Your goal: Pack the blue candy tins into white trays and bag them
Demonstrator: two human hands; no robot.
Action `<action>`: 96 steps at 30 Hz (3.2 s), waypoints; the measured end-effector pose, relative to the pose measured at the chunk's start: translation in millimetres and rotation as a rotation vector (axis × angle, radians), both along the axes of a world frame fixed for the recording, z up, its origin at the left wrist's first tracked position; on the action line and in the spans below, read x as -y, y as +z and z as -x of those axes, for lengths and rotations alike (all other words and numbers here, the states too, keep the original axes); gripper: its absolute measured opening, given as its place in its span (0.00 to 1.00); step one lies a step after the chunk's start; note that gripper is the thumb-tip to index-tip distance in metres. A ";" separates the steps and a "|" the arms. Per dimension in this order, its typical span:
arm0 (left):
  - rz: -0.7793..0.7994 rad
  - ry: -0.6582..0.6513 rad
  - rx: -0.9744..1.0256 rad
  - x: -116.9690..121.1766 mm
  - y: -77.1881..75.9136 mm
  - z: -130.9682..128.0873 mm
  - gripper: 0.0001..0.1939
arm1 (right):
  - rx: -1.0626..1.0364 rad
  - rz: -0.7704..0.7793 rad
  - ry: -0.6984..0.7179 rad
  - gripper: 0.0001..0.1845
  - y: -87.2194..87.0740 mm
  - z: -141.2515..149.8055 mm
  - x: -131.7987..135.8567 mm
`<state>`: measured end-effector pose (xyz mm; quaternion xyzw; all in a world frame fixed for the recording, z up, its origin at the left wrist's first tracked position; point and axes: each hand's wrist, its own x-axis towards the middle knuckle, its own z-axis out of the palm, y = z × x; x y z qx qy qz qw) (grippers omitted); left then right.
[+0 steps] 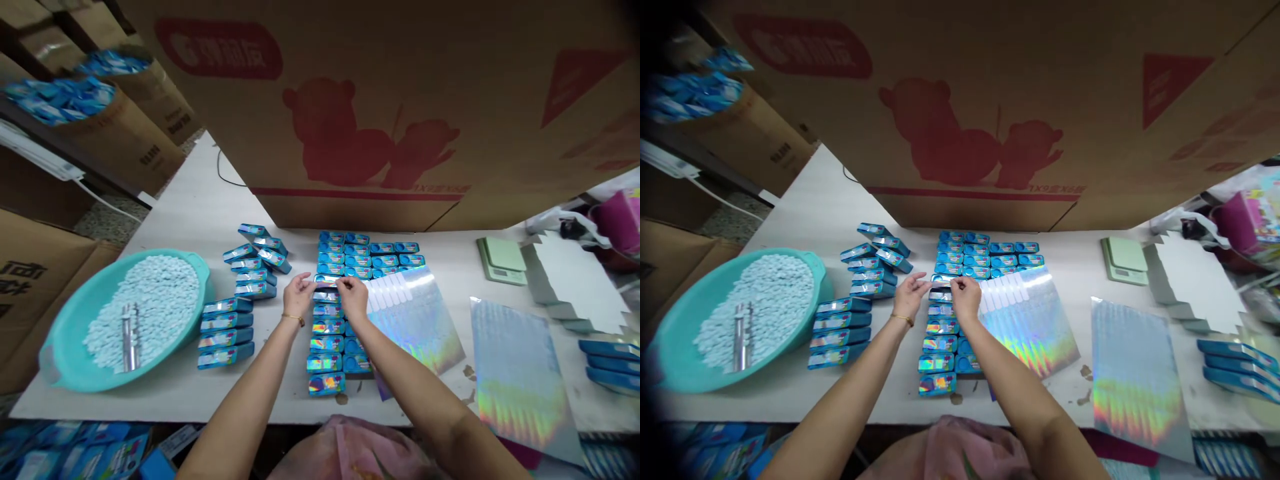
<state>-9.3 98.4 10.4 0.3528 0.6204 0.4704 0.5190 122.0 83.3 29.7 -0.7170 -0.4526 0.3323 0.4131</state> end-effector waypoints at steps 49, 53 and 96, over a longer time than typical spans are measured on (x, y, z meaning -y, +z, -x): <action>-0.392 -0.565 -0.905 -0.5 -6.0 -165.6 0.15 | 0.980 -0.067 0.604 0.10 62.1 -200.6 16.3; -0.341 -0.458 -0.476 -3.9 3.6 -155.5 0.14 | 0.686 -0.001 0.438 0.08 98.1 -172.6 9.6; -0.124 -0.242 -0.514 -45.8 -31.0 14.0 0.15 | 0.923 -0.046 0.584 0.19 -9.1 -16.0 -32.0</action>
